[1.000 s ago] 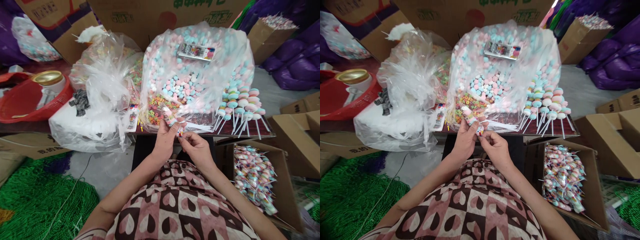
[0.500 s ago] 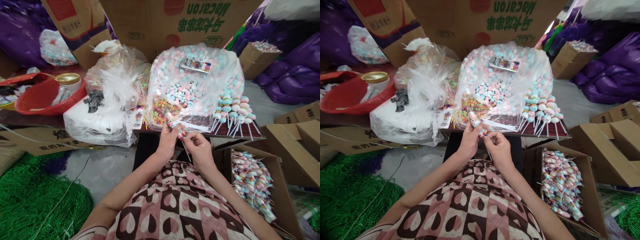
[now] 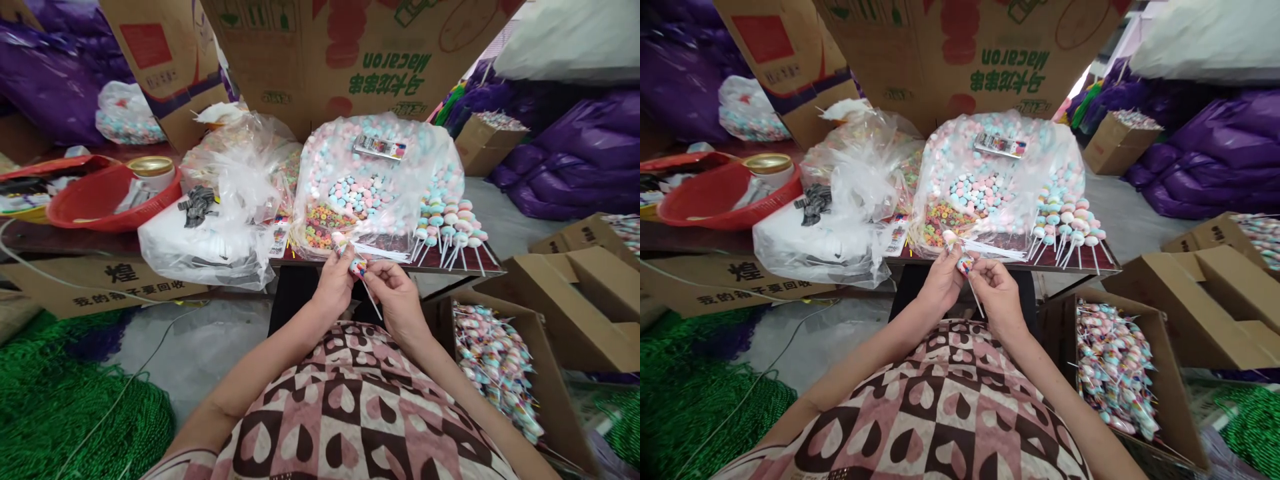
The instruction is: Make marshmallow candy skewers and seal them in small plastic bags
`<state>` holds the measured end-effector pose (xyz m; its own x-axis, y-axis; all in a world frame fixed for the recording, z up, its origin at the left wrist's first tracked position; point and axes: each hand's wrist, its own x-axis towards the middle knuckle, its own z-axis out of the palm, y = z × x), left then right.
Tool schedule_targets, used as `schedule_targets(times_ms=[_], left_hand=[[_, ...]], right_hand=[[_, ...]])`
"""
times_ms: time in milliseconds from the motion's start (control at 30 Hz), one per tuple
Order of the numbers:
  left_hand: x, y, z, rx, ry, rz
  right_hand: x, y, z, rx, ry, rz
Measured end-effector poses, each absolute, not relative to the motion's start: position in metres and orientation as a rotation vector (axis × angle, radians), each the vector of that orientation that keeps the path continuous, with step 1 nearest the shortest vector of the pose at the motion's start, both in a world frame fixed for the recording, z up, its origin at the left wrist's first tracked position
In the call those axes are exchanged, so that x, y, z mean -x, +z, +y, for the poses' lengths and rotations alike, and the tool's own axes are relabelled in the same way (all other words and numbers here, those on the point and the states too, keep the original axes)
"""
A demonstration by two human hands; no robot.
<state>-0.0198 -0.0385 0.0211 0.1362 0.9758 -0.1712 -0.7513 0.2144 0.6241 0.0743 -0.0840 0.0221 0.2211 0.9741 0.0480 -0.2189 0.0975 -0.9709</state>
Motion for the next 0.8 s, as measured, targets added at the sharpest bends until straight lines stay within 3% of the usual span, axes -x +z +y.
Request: schedule_targets(times_ms=[133, 400, 567, 700, 800], left_hand=[[0.027, 0.031, -0.040, -0.414, 1.279, 0.500], [0.036, 0.047, -0.053, -0.572, 1.084, 0.466], [0.037, 0.052, -0.054, -0.592, 1.198, 0.427], [0.048, 0.053, -0.048, -0.530, 1.279, 0.464], [0.063, 0.055, -0.038, -0.401, 1.339, 0.514]], right_hand=[[-0.081, 0.030, -0.089, 1.087, 1.059, -0.889], [-0.079, 0.055, -0.102, 1.046, 1.344, -0.974], [-0.070, 0.051, -0.097, 1.061, 1.339, -1.040], [-0.077, 0.039, -0.086, 1.169, 1.087, -1.176], [-0.124, 0.030, -0.069, 1.278, 0.534, -1.179]])
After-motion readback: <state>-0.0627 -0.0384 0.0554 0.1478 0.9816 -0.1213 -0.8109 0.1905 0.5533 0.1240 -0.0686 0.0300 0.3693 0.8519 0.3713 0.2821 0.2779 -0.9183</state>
